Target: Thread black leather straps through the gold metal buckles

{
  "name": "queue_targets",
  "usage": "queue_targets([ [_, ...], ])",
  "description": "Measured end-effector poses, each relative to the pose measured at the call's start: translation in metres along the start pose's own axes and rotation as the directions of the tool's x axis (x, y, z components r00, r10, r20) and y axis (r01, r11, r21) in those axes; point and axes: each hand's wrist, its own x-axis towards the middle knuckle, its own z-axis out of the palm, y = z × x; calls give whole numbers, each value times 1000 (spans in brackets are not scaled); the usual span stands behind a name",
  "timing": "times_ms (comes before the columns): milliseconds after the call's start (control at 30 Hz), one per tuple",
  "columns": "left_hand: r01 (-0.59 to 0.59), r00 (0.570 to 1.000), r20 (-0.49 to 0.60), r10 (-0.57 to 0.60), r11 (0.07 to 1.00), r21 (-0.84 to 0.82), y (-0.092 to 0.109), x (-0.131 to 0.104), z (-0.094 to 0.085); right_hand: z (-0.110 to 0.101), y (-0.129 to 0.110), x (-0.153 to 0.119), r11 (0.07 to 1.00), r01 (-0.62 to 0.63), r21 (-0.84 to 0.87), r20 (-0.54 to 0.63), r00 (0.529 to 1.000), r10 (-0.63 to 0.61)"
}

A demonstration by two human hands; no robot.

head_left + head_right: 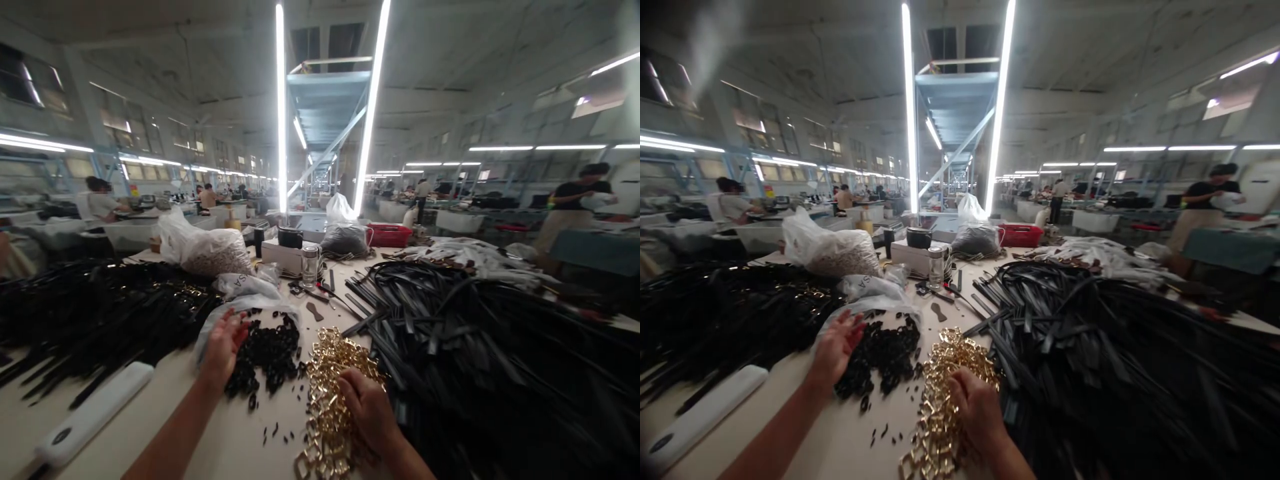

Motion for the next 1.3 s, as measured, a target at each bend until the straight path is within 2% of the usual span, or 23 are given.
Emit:
queue_targets([
  [100, 61, 979, 185, -83, 991, 121, -47, -48, 21, 1, 1, 0, 1000, -5, 11, 0, 1000, 5],
  [167, 55, 955, 281, -98, 986, 158, -70, -71, 27, 2, 0, -1, 1000, -2, 6, -10, 1000, 2],
  [233, 49, 928, 354, -116, 980, 194, -85, -83, 27, 3, -1, -2, 1000, 4, -12, -18, 1000, -5],
  [333, 31, 905, 404, -131, 969, 246, -96, -83, 22, 5, -2, -3, 999, 7, -42, -17, 1000, -8],
  [433, 39, 918, 371, -140, 963, 267, -98, -74, 19, 3, -1, -1, 995, 8, -103, -38, 999, -12],
  [567, 71, 932, 327, -157, 963, 259, -97, -69, 22, -15, 8, 8, 948, -23, -317, -196, 980, -42],
  [633, 81, 931, 328, -162, 965, 249, -96, -70, 23, -29, 16, 11, 877, -122, -464, -299, 954, -26],
  [733, 92, 926, 337, -172, 966, 240, -93, -72, 23, -49, 29, 12, 708, -326, -626, -397, 915, 71],
  [800, 90, 923, 344, -171, 967, 240, -92, -73, 23, -57, 36, 10, 602, -406, -688, -408, 902, 142],
  [900, 92, 920, 348, -180, 963, 254, -90, -73, 22, -60, 39, 8, 510, -424, -748, -378, 905, 197],
  [1100, 110, 904, 369, -215, 952, 286, -89, -74, 18, -58, 41, 9, 504, -417, -757, -361, 909, 209],
  [1300, 103, 884, 408, -227, 947, 304, -88, -74, 21, -64, 36, 9, 553, -402, -729, -363, 913, 186],
])
